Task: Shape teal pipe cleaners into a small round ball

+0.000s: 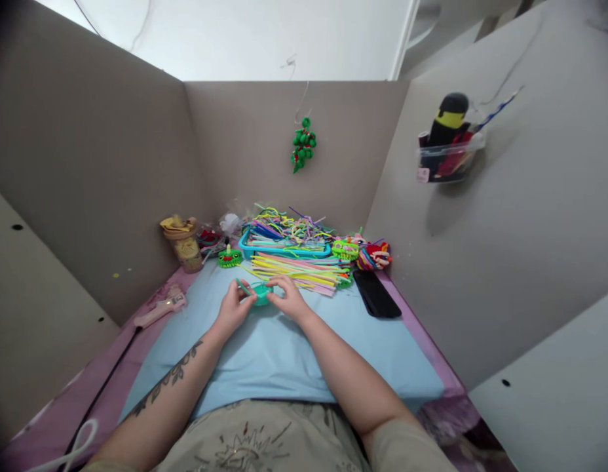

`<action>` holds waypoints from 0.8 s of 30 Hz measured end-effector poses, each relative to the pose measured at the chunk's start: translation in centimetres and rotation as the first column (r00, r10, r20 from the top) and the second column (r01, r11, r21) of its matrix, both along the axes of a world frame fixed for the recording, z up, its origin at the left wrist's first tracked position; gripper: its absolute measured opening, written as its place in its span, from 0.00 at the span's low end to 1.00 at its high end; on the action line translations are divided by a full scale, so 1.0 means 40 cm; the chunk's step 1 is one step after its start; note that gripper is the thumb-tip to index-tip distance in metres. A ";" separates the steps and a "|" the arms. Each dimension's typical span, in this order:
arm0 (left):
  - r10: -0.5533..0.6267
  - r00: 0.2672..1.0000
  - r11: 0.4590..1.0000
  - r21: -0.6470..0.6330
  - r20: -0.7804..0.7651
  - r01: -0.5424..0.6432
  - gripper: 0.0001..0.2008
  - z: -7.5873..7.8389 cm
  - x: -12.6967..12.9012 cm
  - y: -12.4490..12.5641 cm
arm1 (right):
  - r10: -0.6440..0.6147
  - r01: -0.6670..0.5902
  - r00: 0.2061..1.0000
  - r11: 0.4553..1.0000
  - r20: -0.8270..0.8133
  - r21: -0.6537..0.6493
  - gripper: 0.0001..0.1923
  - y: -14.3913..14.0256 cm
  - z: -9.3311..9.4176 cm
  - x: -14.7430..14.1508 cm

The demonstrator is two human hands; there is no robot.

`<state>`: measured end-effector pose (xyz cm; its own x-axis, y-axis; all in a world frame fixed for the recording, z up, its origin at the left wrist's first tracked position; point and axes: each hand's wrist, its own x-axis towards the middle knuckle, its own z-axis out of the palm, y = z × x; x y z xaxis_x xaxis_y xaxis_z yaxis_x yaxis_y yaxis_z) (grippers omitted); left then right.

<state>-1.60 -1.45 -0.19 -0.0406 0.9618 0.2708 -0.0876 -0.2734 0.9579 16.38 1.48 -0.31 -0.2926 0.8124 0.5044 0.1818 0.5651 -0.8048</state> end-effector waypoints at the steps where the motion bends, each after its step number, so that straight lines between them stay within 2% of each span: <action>1: -0.018 1.000 1.000 0.011 -0.019 0.018 0.17 -0.002 0.000 -0.001 | 0.009 -0.010 0.999 1.000 0.046 0.024 0.07 -0.002 -0.001 -0.002; 4: -0.042 0.999 0.999 0.011 -0.020 0.042 0.18 -0.002 0.002 -0.003 | 0.025 -0.030 0.992 0.999 0.125 0.043 0.04 -0.003 -0.007 -0.009; 6: -0.015 0.998 1.000 0.009 0.055 0.015 0.23 0.003 0.004 -0.002 | 0.026 -0.036 0.988 0.997 0.152 0.065 0.03 -0.001 -0.013 -0.013; 9: 0.127 0.970 0.991 0.012 0.209 -0.132 0.31 0.015 0.005 -0.003 | -0.002 -0.014 0.986 0.995 0.167 0.097 0.03 0.003 -0.021 -0.014; 11: 0.248 0.941 0.966 0.020 0.229 -0.259 0.30 0.023 0.000 -0.006 | -0.033 0.017 0.987 0.995 0.157 0.097 0.03 0.007 -0.026 -0.013; 13: 0.336 0.927 0.939 0.024 0.170 -0.344 0.25 0.031 -0.011 -0.012 | -0.067 0.055 0.988 0.995 0.138 0.089 0.02 0.010 -0.028 -0.012; 16: 0.422 0.907 0.906 -0.027 0.001 -0.422 0.11 0.043 -0.033 -0.039 | -0.099 0.090 0.988 0.993 0.115 0.082 0.02 0.014 -0.030 -0.010; 18: 0.450 0.884 0.889 -0.025 -0.128 -0.456 0.11 0.054 -0.046 -0.076 | -0.104 0.095 0.988 0.992 0.111 0.083 0.02 0.015 -0.029 -0.009; 20: 0.429 0.879 0.899 0.008 -0.209 -0.437 0.12 0.063 -0.056 -0.132 | -0.106 0.096 0.988 0.991 0.115 0.089 0.02 0.014 -0.027 -0.010; 22: 0.340 0.875 0.935 0.022 -0.345 -0.354 0.12 0.061 -0.068 -0.204 | -0.108 0.097 0.987 0.991 0.119 0.096 0.02 0.011 -0.025 -0.011; 24: 0.235 0.842 0.966 0.022 -0.486 -0.257 0.14 0.043 -0.085 -0.282 | -0.108 0.096 0.987 0.990 0.115 0.103 0.02 0.007 -0.021 -0.012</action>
<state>-5.01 -12.71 1.51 -0.1523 0.9485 0.2777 0.4512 -0.1832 0.8734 15.89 1.75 -1.13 -0.2743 0.7900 0.5484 0.3346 0.6130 -0.7157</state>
